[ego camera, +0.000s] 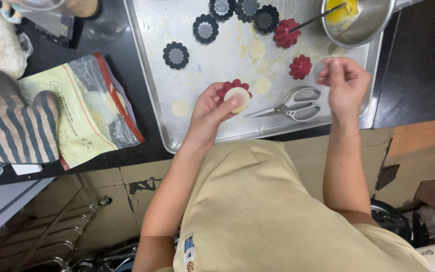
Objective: The person lines fluted metal pastry molds with small round dough discs, pressing the dough into each mold by hand and setting the lined molds on a tray. They occasionally use a brush to apply egg wash to dough pieces and briefly open an oven door before returning to lining more molds.
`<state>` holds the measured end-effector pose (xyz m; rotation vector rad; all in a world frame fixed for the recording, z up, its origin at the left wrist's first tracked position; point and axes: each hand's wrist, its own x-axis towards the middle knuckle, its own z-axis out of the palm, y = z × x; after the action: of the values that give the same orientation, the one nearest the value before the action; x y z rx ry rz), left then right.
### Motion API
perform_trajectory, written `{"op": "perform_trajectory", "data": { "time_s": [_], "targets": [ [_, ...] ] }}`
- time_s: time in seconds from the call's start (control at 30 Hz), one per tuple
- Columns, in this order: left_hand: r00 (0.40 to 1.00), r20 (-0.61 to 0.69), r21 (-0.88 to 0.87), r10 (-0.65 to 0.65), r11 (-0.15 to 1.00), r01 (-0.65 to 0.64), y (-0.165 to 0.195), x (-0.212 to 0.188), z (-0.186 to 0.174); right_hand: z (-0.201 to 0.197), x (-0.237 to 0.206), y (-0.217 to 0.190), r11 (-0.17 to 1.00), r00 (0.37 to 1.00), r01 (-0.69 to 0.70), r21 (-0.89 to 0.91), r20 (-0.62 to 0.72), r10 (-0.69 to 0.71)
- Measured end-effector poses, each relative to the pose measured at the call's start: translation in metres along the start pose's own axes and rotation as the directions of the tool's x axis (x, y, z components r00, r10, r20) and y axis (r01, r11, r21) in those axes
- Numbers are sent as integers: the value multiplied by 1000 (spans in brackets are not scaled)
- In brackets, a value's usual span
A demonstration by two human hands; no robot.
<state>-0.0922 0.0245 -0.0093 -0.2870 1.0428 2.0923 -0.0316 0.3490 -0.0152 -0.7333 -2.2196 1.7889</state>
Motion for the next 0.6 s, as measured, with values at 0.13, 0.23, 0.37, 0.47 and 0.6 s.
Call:
{"op": "perform_trajectory", "data": {
  "time_s": [0.13, 0.23, 0.37, 0.47, 0.6],
  "targets": [
    [999, 29, -30, 43, 999, -42, 3, 2, -6, -69, 6, 21, 857, 977, 0, -515, -183, -110],
    [1000, 15, -26, 4, 1000, -3, 4, 2, -8, -80, 2, 27, 681, 999, -17, -733, -32, -10],
    [1000, 14, -11, -13, 1000, 13, 5, 4, -9, -63, 4, 28, 641, 987, 163, -750, 117, -114],
    [999, -16, -9, -37, 999, 37, 6, 3, -12, -45, 2, 19, 534, 979, 189, -824, 114, -170],
    [998, -23, -88, -53, 995, 51, 3, 4, -15, -3, 2, 16, 613, 948, 318, -724, 225, -226]
  ]
}}
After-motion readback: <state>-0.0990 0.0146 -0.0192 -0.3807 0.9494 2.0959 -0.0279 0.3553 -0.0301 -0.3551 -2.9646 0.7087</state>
